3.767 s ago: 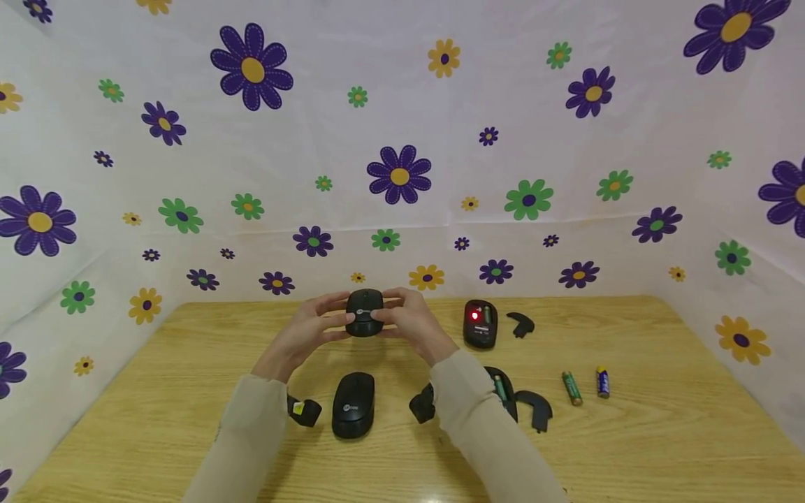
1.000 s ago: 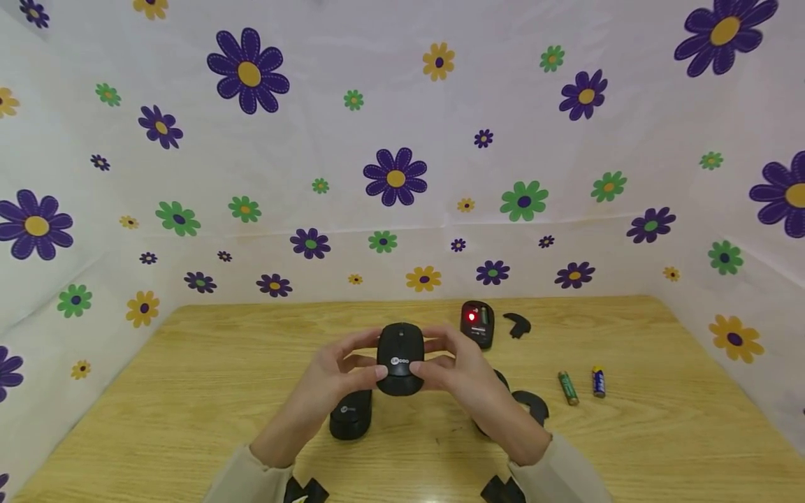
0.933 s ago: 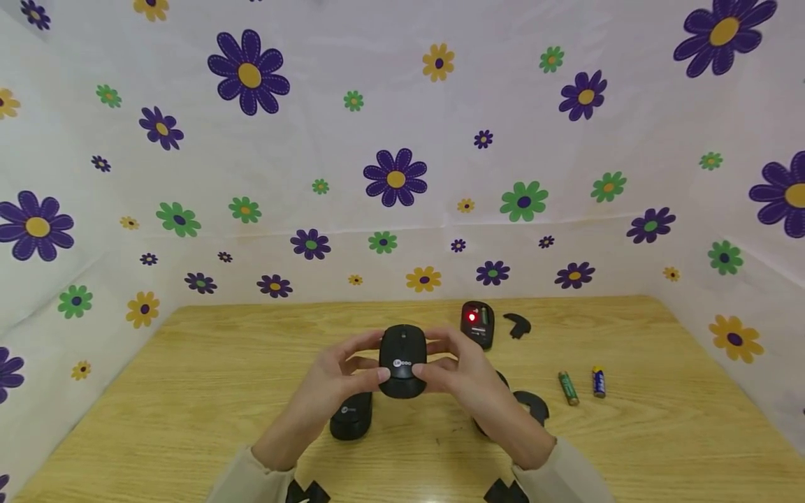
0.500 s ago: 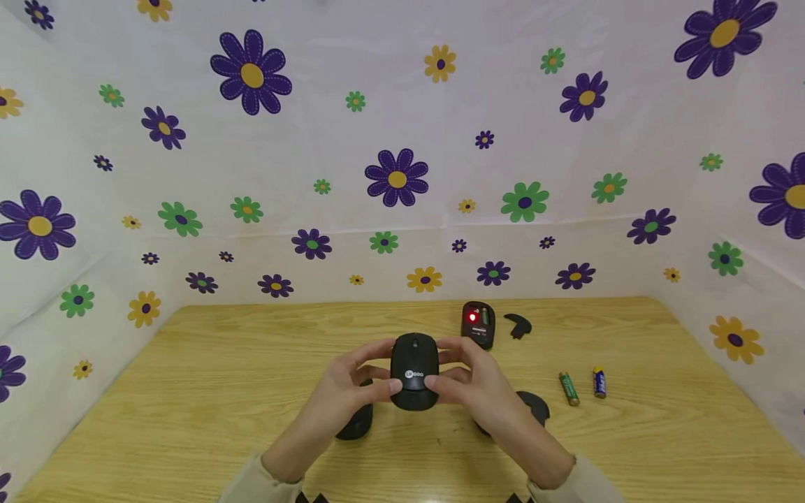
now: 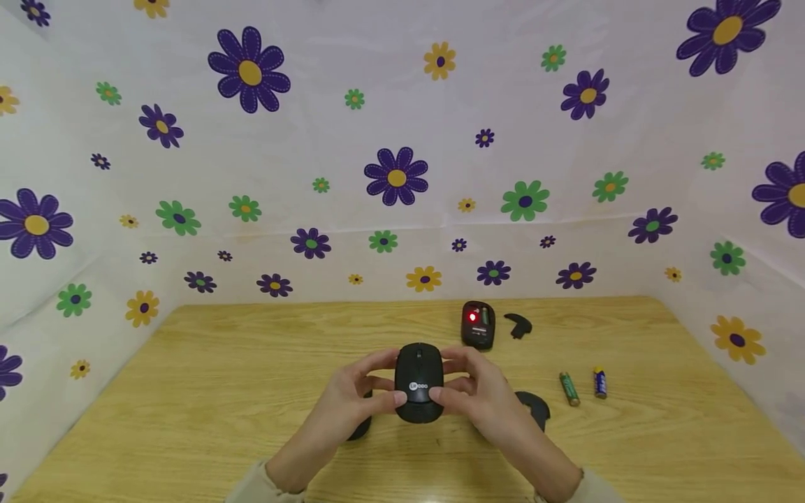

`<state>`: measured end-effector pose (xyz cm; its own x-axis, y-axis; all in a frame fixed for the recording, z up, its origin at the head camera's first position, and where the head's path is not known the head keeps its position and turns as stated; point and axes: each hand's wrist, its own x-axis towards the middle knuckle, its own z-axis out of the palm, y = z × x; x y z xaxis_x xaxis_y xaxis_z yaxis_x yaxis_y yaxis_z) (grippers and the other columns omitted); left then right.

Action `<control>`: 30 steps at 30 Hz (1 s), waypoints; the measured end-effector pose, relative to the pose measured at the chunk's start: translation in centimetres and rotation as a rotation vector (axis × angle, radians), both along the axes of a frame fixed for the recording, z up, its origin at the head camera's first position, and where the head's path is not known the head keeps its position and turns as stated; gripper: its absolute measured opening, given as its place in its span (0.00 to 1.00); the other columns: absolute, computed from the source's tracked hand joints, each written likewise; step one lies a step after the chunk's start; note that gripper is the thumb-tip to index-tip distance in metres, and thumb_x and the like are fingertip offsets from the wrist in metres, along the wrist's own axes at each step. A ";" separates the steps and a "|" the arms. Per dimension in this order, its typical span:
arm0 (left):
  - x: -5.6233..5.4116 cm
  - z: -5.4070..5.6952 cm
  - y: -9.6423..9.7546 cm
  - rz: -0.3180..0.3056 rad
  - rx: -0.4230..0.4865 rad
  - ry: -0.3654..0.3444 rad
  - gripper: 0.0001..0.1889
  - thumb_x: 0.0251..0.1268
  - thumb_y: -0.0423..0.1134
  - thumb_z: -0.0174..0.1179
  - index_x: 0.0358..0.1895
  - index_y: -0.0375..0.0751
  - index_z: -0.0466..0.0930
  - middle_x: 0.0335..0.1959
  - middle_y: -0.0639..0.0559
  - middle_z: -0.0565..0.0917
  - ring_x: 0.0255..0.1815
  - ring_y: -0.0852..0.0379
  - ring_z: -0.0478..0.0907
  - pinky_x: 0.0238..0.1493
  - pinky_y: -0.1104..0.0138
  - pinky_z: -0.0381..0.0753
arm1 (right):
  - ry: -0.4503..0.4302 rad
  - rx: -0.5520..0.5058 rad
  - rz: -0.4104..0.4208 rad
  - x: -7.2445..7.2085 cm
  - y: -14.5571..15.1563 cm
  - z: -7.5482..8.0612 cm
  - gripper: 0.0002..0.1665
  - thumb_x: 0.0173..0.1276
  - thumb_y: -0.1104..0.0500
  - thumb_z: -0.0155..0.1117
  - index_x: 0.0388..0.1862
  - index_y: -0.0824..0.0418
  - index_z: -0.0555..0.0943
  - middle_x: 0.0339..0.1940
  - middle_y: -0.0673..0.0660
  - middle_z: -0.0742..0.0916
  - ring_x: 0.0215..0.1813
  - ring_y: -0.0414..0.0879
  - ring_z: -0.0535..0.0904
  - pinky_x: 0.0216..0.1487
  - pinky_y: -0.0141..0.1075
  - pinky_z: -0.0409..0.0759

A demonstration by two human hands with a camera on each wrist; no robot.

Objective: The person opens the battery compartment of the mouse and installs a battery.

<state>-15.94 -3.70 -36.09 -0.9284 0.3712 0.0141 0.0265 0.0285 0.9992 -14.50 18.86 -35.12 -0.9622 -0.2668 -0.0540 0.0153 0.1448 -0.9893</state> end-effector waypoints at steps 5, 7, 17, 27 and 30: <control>0.1 -0.1 0.0 0.002 0.000 0.000 0.34 0.61 0.30 0.70 0.72 0.35 0.71 0.62 0.43 0.77 0.50 0.50 0.78 0.45 0.62 0.84 | -0.009 -0.004 0.004 0.1 0.0 -0.1 0.38 0.70 0.63 0.67 0.73 0.73 0.61 0.64 0.70 0.74 0.49 0.54 0.82 0.52 0.43 0.83; 0.1 -0.1 0.0 0.000 0.000 0.004 0.34 0.61 0.30 0.70 0.72 0.35 0.71 0.62 0.43 0.77 0.50 0.50 0.78 0.45 0.62 0.84 | -0.015 -0.003 0.000 0.1 0.1 -0.2 0.39 0.70 0.62 0.67 0.73 0.72 0.61 0.64 0.70 0.74 0.50 0.53 0.82 0.52 0.43 0.83; 0.1 -0.1 0.0 -0.007 0.006 -0.005 0.34 0.62 0.31 0.70 0.72 0.36 0.71 0.62 0.44 0.77 0.50 0.51 0.78 0.45 0.62 0.84 | 0.002 -0.018 0.025 0.0 0.3 -0.3 0.39 0.71 0.63 0.67 0.73 0.74 0.59 0.64 0.71 0.73 0.49 0.53 0.82 0.52 0.43 0.83; 0.2 -0.1 0.1 0.015 0.000 -0.011 0.33 0.61 0.31 0.71 0.71 0.40 0.73 0.71 0.45 0.69 0.51 0.51 0.78 0.43 0.63 0.84 | 0.004 -0.023 0.019 0.1 0.2 -0.2 0.39 0.71 0.63 0.67 0.73 0.74 0.60 0.65 0.71 0.73 0.52 0.54 0.82 0.53 0.42 0.83; 0.2 -0.1 0.1 0.017 0.000 -0.002 0.33 0.61 0.31 0.71 0.71 0.41 0.74 0.72 0.45 0.68 0.51 0.51 0.78 0.43 0.63 0.84 | -0.003 -0.025 0.007 0.1 0.1 -0.2 0.39 0.71 0.63 0.67 0.73 0.74 0.60 0.67 0.71 0.72 0.53 0.54 0.82 0.53 0.41 0.83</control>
<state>-15.73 -3.56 -36.17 -0.9346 0.3555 0.0124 0.0242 0.0286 0.9993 -14.38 18.96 -35.28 -0.9602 -0.2748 -0.0504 0.0177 0.1203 -0.9926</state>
